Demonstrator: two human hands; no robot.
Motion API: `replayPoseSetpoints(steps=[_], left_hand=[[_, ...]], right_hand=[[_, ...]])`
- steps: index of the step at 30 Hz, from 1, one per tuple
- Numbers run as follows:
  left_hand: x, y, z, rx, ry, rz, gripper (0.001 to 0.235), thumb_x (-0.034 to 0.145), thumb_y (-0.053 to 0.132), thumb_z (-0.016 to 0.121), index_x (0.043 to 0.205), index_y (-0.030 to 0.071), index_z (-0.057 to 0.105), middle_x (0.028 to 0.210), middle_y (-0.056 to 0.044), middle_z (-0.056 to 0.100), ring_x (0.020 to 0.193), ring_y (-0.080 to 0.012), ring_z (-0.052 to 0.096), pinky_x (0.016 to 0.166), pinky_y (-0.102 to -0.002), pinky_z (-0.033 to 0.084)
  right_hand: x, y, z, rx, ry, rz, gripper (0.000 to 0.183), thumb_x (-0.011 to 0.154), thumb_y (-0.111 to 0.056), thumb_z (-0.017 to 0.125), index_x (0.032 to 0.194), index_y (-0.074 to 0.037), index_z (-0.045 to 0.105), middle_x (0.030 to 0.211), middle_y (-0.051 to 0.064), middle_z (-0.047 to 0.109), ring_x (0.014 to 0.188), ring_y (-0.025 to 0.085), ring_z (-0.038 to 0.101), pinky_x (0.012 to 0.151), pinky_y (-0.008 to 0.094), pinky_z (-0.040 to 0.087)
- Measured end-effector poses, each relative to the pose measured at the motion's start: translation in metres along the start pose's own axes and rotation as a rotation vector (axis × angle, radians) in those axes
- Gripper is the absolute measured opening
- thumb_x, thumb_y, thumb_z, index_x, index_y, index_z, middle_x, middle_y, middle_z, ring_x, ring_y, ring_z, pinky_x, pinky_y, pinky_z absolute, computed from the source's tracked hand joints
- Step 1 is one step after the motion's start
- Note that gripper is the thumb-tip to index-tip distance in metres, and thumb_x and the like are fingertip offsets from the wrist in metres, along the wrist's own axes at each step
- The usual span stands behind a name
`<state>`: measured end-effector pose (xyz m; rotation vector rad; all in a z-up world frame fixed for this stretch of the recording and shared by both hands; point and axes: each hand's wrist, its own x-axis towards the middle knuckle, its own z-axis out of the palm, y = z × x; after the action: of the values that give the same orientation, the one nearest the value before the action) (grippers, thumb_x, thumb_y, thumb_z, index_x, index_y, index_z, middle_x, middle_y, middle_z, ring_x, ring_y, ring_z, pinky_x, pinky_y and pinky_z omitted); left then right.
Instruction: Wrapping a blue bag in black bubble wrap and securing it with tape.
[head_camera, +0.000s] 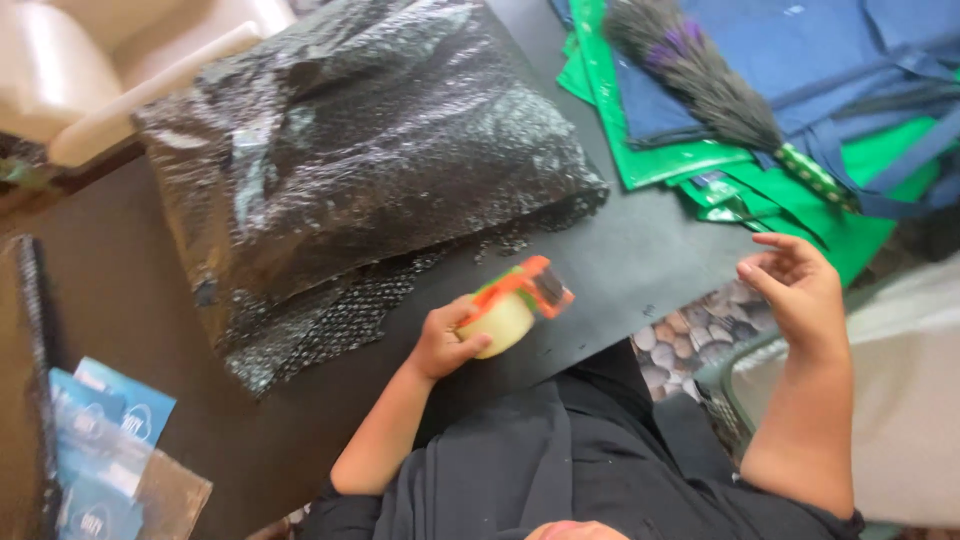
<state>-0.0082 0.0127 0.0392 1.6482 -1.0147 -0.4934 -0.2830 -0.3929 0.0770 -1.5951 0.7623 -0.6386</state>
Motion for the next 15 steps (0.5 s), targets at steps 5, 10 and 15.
replayPoseSetpoints(steps=[5,10,15], left_hand=[[0.001,0.014,0.009,0.093,0.007,0.220,0.040,0.080,0.042,0.084,0.097,0.010,0.068,0.098,-0.007,0.066,0.093,-0.0240,0.061,0.093,-0.039,0.048],[-0.001,0.120,-0.036,0.506,0.009,0.612,0.034,0.090,0.040,0.079,0.088,0.009,0.066,0.074,-0.003,0.052,0.068,-0.0217,0.051,0.112,-0.053,0.036],[-0.082,0.130,-0.128,0.903,0.600,0.721,0.029,0.082,0.030,0.083,0.075,0.014,0.060,0.074,0.002,0.058,0.068,-0.0177,0.056,0.081,-0.048,0.061]], right_hand=[[0.009,0.007,0.036,0.325,-0.105,-0.062,0.042,0.095,-0.006,0.071,0.136,-0.010,0.060,0.095,0.008,0.066,0.085,0.014,0.066,0.079,0.022,0.054],[0.007,-0.008,0.070,0.323,-0.114,-0.155,0.033,0.097,-0.004,0.071,0.129,-0.009,0.063,0.094,0.007,0.065,0.092,0.017,0.067,0.085,0.025,0.054],[0.007,-0.009,0.076,0.063,-0.067,-0.068,0.029,0.093,-0.005,0.077,0.120,-0.008,0.067,0.103,0.009,0.070,0.100,0.013,0.067,0.087,0.023,0.049]])
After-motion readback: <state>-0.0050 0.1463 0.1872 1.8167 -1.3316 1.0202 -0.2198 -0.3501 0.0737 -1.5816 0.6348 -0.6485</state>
